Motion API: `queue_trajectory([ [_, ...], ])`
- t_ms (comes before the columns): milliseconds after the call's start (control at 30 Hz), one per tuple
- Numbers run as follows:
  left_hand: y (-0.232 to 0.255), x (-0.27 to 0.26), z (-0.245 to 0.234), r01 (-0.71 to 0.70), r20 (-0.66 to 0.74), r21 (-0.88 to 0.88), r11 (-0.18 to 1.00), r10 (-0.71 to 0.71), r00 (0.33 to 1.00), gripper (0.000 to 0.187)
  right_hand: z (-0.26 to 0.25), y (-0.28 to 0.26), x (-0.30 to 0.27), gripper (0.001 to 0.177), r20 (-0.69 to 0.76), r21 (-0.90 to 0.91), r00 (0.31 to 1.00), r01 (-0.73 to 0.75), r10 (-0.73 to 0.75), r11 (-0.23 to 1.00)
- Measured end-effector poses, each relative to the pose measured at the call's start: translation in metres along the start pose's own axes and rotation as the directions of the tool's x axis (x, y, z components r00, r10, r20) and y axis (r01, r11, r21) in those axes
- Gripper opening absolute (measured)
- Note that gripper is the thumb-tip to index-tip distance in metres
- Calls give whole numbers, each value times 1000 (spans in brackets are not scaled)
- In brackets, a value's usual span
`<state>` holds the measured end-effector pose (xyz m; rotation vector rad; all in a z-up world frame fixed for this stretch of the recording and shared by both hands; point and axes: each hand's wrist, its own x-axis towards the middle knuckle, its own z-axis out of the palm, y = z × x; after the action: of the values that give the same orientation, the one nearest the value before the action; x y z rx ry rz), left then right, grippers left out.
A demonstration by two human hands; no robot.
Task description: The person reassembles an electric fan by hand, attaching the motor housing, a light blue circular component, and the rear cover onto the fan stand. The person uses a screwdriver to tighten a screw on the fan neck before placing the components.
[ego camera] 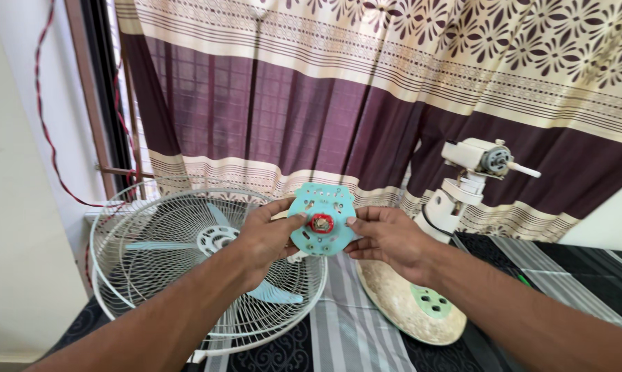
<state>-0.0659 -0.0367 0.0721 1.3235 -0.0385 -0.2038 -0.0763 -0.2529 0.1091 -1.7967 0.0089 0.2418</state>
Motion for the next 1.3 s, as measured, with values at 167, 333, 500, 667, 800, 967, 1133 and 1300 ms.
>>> queue_trajectory([
  [167, -3, -6, 21, 33, 81, 1, 999, -33, 996, 32, -11, -7, -21, 23, -33, 15, 999, -19, 20, 1000],
  [333, 1, -8, 40, 69, 111, -52, 996, -62, 992, 24, -21, -11, -41, 23, -125, 4, 991, -46, 46, 999],
  [500, 1, -6, 63, 81, 178, -111, 991, -61, 982, 20, -39, -9, -54, 23, -161, 48, 987, -22, 30, 999],
  [667, 2, -3, 84, 80, 209, -135, 988, -51, 977, 21, -65, -8, -60, 23, -119, 103, 993, 36, -23, 994],
  [800, 2, -2, 107, 63, 220, -156, 986, -28, 975, 22, -87, -6, -65, 23, -114, 137, 993, 57, -42, 989],
  [967, 1, -8, 148, 50, 185, -163, 985, -19, 983, 23, -118, -3, -83, 27, -114, 110, 993, 57, -44, 992],
  [1133, -1, -19, 185, 26, 187, -148, 989, 2, 982, 24, -152, 1, -106, 29, -80, 88, 994, 86, -79, 992],
  [1300, -8, -31, 220, 26, 169, -183, 983, 5, 986, 22, -180, 9, -126, 32, -57, 112, 994, 104, -98, 988],
])
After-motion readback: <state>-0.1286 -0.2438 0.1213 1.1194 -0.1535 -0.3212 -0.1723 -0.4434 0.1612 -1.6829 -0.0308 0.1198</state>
